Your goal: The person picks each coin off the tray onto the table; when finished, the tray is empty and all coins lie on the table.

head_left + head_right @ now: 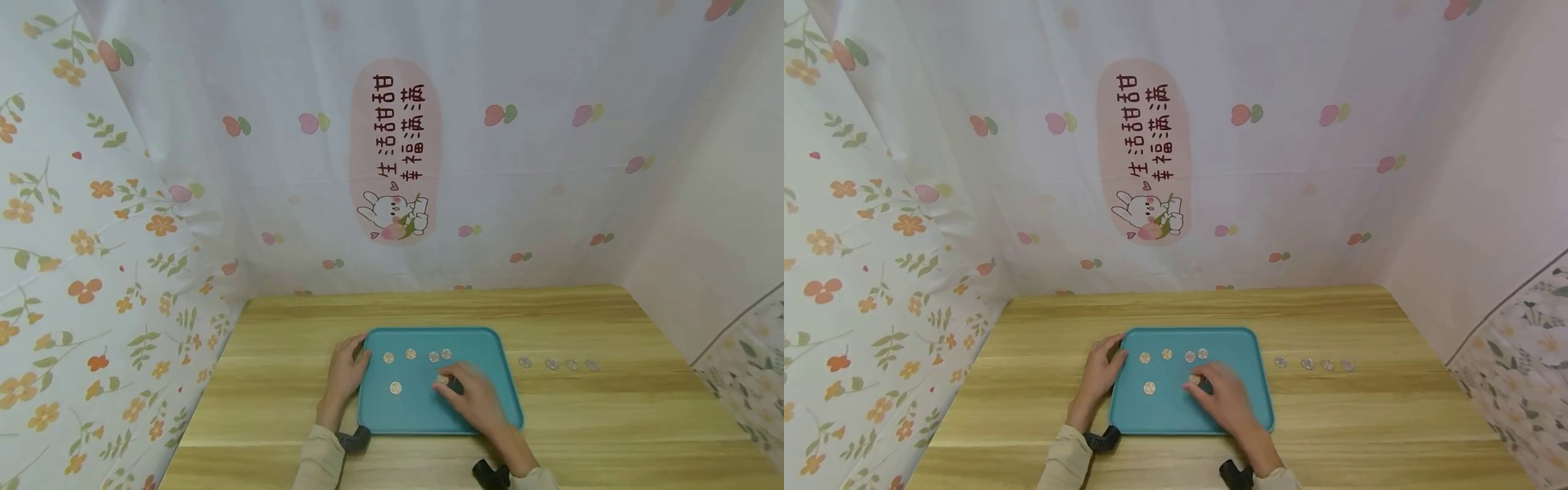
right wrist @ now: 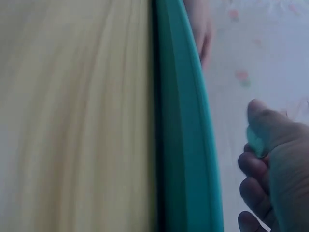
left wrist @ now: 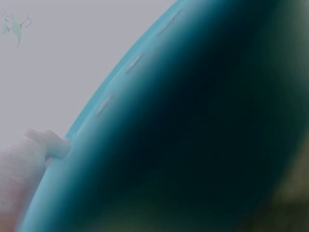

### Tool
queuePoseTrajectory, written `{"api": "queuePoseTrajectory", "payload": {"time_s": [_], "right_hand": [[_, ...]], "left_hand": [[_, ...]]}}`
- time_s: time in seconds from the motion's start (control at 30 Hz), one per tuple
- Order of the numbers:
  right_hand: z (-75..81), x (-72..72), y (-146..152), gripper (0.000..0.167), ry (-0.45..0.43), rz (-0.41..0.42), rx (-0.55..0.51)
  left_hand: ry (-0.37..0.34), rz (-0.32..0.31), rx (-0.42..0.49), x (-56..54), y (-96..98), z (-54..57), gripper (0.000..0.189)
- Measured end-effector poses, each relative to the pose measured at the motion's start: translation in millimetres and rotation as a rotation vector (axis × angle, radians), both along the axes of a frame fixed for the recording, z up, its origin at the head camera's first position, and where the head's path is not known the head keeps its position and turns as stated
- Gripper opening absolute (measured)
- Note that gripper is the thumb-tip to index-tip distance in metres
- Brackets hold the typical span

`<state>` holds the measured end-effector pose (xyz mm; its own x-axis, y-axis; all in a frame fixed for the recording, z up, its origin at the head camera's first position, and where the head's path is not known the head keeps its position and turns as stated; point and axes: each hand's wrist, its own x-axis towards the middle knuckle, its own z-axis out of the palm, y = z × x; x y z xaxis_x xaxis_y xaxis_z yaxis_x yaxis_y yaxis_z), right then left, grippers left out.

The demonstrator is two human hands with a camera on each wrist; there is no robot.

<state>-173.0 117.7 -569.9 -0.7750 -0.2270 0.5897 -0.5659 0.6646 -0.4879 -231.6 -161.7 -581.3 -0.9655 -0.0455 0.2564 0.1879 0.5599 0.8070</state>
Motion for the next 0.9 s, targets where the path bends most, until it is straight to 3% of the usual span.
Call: {"api": "queuePoseTrajectory", "payload": {"time_s": [0.17,0.53,0.73,0.9], "right_hand": [[1.7,-0.9,57,0.024,-0.024,-0.11,-0.004],[6.2,11.1,180,0.032,-0.276,-0.364,0.028],[7.1,12.1,240,0.038,-0.324,-0.463,0.032],[3.3,8.2,267,0.042,-0.331,-0.498,0.129]], "left_hand": [[0.019,-0.01,-0.008,0.1,1.0,0.6,0.039],[0.009,-0.019,-0.008,-1.0,-1.3,-0.2,0.04],[0.009,-0.016,-0.006,-1.5,-1.7,-1.0,0.04],[-0.004,-0.013,-0.005,-1.6,-1.5,0.1,0.04]]}}
